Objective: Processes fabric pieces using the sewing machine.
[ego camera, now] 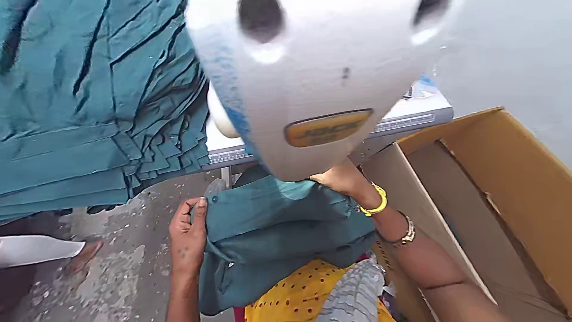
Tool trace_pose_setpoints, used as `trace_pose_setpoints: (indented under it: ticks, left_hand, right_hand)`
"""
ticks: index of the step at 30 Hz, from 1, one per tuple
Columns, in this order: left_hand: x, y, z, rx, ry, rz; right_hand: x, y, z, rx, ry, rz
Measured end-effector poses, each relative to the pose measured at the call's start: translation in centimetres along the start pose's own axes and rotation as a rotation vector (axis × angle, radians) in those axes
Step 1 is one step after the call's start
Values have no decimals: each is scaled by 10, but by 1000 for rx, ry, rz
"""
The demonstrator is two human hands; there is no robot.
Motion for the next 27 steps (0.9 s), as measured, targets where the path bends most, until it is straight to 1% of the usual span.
trace_pose_setpoints:
  ticks: [2,6,8,11,15,17,19,22,24,27]
  left_hand:
    - [-12,-5,3,13,-35,5]
    - [-50,-19,-2,91,-123,37]
    - [-63,-26,-1,117,-151,52]
    - [-70,-32,4,132,-180,76]
    - [-70,-34,4,135,-185,74]
    - [-67,-35,5,144,-175,74]
    - [-66,-38,5,158,-170,71]
    - [-62,-39,4,161,-157,63]
    - [-60,-39,4,161,-160,62]
    - [-61,-38,3,157,-165,68]
  right_hand:
    - [-6,10,-3,35,70,24]
    - [-33,41,-11,-81,53,-10]
    - [-42,52,-10,-113,63,-23]
    - [-43,59,-15,-114,62,-84]
    - [-49,55,-17,-136,48,-104]
    - [-50,54,-17,-124,77,-225]
    - [-49,63,-13,-129,112,-460]
    - [-52,83,-3,-234,171,-734]
    - [-59,86,11,-245,193,-837]
    - [-69,79,30,-176,201,-940]
Point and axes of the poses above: each hand's wrist, its own z-axis towards the middle knuckle, its own y-axis out of the back of the hand, x = y × z, the point moved 6 cm from there along z, towards the middle knuckle, and after that the axes turned 9 degrees about y, right-handed, at the moved point
